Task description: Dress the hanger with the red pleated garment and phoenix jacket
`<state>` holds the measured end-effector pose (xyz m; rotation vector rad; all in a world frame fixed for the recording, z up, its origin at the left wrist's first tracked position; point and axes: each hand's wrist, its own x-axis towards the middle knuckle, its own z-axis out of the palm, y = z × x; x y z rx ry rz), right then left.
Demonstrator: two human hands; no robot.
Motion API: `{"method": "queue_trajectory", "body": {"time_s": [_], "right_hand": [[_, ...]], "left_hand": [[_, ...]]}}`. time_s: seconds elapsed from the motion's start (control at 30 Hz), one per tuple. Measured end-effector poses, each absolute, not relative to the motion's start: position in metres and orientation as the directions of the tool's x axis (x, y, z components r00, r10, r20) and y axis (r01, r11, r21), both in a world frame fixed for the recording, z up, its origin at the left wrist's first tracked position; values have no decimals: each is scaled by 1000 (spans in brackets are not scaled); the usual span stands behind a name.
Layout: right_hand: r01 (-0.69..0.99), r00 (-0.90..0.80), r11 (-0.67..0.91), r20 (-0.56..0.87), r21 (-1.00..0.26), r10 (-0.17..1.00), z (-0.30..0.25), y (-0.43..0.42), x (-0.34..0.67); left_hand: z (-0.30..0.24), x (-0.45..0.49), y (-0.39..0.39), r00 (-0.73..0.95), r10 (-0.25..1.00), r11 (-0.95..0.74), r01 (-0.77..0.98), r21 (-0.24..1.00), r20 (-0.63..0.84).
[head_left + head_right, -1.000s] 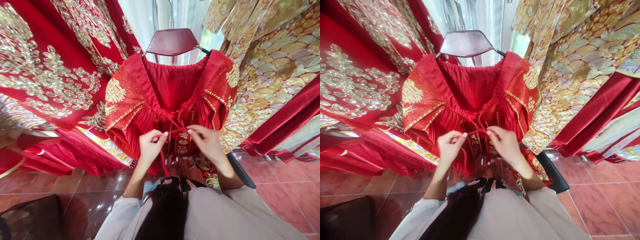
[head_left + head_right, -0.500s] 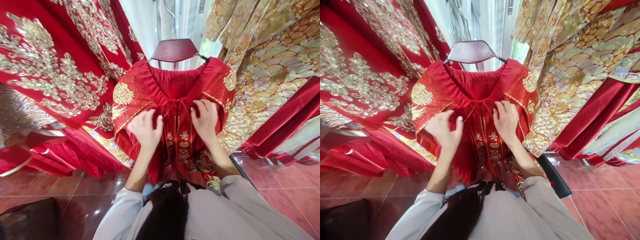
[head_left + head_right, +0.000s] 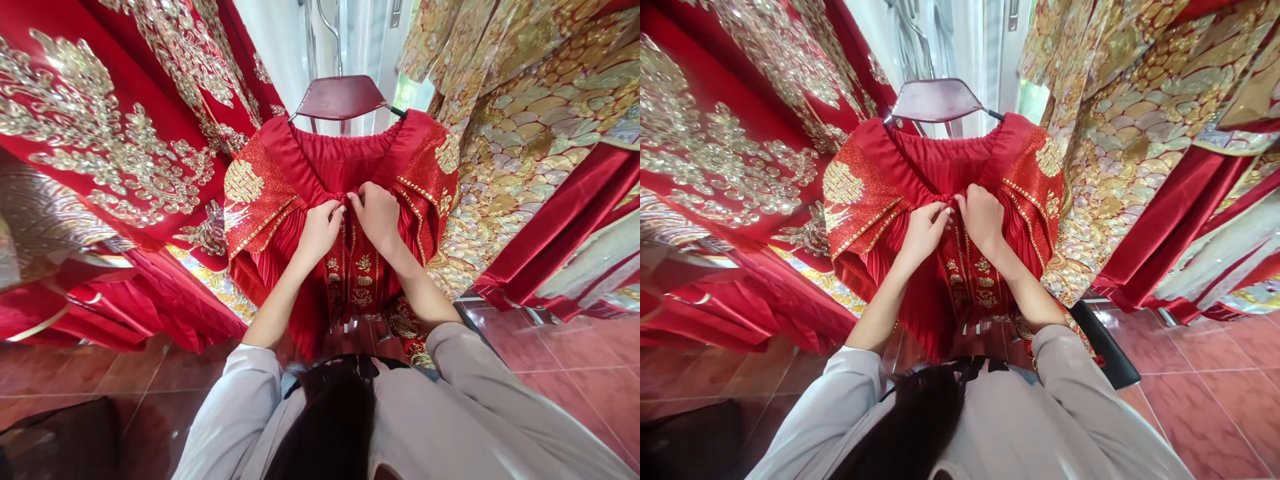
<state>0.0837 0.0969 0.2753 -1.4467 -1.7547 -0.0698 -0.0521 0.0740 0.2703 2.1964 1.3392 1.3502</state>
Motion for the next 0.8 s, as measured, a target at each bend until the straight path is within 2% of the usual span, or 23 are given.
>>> {"method": "queue_trajectory", "body": {"time_s": [0.1, 0.17, 0.23, 0.33, 0.4, 0.5, 0.67, 0.73, 0.8], "right_hand": [[692, 18, 436, 617, -575, 786, 272, 107, 86], [492, 34, 484, 572, -724, 820, 268, 114, 88], [284, 60, 460, 494, -841, 867, 267, 118, 89], [68, 113, 430, 435, -900, 893, 272, 110, 88], [15, 121, 467, 465, -884, 877, 280, 99, 93], [66, 50, 542, 545, -838, 837, 297, 83, 115], [288, -2, 590, 616, -754, 788, 322, 88, 152], [383, -109, 549, 554, -743, 825, 326, 95, 155], [455, -262, 511, 438, -730, 860, 328, 101, 153]], "left_hand": [[272, -53, 72, 104, 788, -541, 588, 602, 607], [275, -53, 72, 78, 796, -519, 597, 611, 600], [279, -54, 72, 62, 800, -513, 586, 628, 596], [286, -57, 73, 3, 768, -546, 526, 652, 640], [292, -62, 72, -24, 744, -589, 447, 673, 667], [305, -76, 67, -22, 720, -650, 331, 684, 694], [327, -96, 62, -103, 651, -701, 297, 648, 752], [330, -101, 61, -5, 708, -684, 245, 687, 706], [331, -106, 59, 223, 779, -626, 269, 731, 585]]}}
